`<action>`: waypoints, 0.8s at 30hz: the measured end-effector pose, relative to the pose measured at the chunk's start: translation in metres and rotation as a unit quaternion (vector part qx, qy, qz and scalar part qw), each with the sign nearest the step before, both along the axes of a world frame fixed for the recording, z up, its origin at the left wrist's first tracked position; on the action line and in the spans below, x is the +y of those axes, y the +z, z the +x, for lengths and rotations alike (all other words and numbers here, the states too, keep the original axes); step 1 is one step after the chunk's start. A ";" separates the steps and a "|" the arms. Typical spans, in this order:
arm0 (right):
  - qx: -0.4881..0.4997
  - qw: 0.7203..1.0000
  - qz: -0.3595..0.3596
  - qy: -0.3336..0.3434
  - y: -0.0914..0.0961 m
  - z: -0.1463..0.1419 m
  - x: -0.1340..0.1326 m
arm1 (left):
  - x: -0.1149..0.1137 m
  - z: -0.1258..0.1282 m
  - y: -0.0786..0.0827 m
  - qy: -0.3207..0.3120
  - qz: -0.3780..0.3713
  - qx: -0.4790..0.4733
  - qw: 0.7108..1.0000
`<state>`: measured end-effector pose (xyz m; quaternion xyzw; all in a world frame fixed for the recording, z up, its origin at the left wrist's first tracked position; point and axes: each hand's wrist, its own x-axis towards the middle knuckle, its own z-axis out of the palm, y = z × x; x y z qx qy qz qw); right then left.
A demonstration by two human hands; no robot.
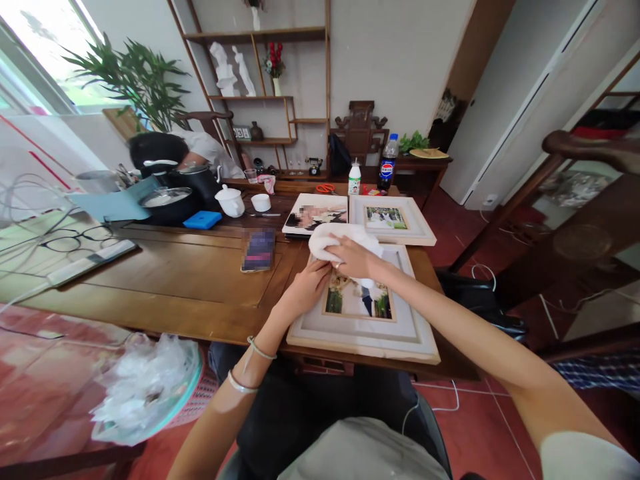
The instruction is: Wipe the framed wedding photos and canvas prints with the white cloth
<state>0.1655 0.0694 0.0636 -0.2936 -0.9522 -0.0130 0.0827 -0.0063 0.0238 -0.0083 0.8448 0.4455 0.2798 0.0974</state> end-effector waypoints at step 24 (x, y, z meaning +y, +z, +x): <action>-0.157 0.972 -0.116 -0.132 0.039 0.078 -0.132 | -0.003 0.001 -0.001 0.024 -0.008 -0.001 1.000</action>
